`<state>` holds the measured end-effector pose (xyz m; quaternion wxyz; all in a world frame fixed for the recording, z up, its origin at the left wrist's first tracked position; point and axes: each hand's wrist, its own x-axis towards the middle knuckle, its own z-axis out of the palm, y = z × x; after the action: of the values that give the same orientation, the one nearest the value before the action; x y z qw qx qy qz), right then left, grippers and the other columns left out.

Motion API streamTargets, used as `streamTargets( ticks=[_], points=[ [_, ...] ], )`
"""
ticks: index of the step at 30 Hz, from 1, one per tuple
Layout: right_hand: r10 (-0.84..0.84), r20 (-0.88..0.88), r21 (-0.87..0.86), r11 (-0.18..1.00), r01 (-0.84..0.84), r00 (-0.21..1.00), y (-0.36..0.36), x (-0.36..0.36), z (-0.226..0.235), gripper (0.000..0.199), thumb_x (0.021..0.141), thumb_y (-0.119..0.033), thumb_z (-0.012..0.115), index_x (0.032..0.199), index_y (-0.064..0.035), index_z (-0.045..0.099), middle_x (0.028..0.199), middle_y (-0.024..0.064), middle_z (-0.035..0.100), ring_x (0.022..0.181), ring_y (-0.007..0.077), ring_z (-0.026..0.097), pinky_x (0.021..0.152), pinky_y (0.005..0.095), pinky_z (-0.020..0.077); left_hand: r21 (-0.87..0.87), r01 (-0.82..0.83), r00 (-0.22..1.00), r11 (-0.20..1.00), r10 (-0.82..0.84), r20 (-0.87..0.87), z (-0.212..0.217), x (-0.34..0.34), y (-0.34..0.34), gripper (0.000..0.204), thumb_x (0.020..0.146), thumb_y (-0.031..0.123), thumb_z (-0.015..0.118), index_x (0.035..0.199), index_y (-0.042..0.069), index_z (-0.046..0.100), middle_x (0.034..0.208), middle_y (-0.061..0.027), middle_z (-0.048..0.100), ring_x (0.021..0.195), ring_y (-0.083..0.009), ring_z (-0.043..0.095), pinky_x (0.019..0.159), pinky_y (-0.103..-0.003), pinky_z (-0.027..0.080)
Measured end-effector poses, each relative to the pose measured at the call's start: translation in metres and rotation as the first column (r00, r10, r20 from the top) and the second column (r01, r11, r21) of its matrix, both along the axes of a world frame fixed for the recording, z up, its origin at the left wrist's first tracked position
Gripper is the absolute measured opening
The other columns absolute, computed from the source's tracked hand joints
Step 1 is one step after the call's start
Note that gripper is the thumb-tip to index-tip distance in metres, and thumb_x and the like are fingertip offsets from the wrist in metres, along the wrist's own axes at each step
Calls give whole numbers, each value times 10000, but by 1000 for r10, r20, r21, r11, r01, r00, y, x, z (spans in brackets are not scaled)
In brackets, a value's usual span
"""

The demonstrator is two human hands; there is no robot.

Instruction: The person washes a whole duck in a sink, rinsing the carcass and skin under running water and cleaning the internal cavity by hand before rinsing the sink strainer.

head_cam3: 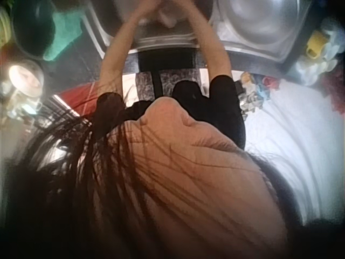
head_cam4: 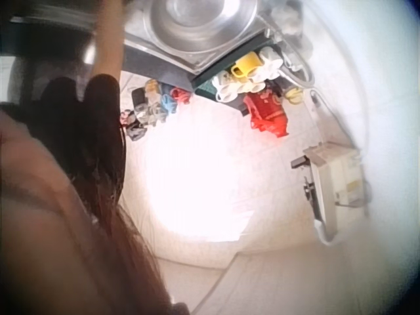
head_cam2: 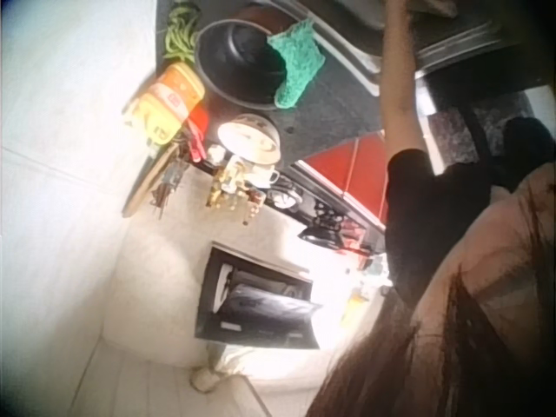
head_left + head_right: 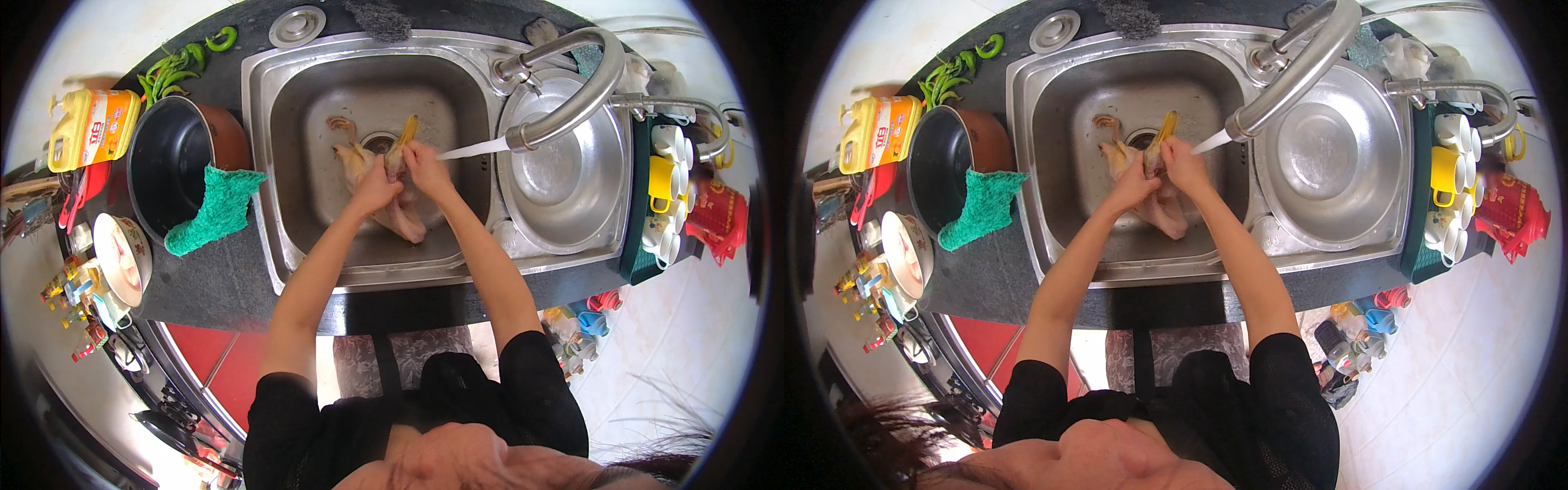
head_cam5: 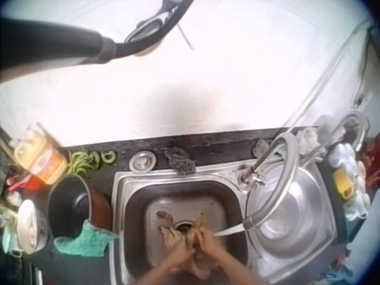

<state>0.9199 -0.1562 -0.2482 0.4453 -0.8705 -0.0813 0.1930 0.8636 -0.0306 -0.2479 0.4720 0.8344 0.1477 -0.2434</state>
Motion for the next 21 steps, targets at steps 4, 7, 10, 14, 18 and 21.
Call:
streamTargets(
  ticks=[4,7,10,14,18,21],
  points=[
    [50,-52,23,999,-49,997,-5,4,9,173,786,-188,452,729,-30,493,675,175,535,634,369,504,534,405,385,-158,-211,971,964,226,78,-4,3,-8,558,634,143,586,1124,9,355,894,-180,540,845,-285,546,719,-329,439],
    [140,20,-32,990,-139,990,-5,7,19,149,771,-177,461,729,-40,498,661,176,530,632,356,513,538,405,386,-221,-295,944,930,319,82,-28,4,-8,518,625,136,584,1089,20,384,803,-165,562,730,-277,576,637,-335,450],
    [201,101,-271,948,-167,974,-29,6,-1,135,769,-164,482,747,-31,490,648,155,524,573,286,512,517,364,386,-299,-241,970,923,240,-40,-32,5,-3,432,635,105,567,1030,-9,432,698,-134,563,623,-227,578,548,-308,449],
    [-24,67,30,999,22,997,-35,-2,-6,142,783,-185,488,774,-43,491,698,142,552,594,290,539,528,374,407,-399,-247,969,883,231,-88,-16,7,-3,205,658,74,533,842,-8,493,581,-61,525,493,-134,506,452,-258,396],
    [-41,12,59,997,40,999,-7,-12,25,135,795,-186,461,815,-58,500,710,149,558,674,352,539,576,410,425,-297,-191,981,936,174,-81,-26,7,-3,109,679,110,519,637,10,532,529,-31,506,471,-111,486,436,-251,379],
    [26,165,-179,984,3,986,5,-10,30,153,809,-199,457,784,-54,499,711,144,545,653,352,524,556,395,412,-5,-167,986,986,167,14,-38,0,-10,148,682,137,519,637,0,554,540,-38,519,491,-124,504,454,-257,390]
  ],
)
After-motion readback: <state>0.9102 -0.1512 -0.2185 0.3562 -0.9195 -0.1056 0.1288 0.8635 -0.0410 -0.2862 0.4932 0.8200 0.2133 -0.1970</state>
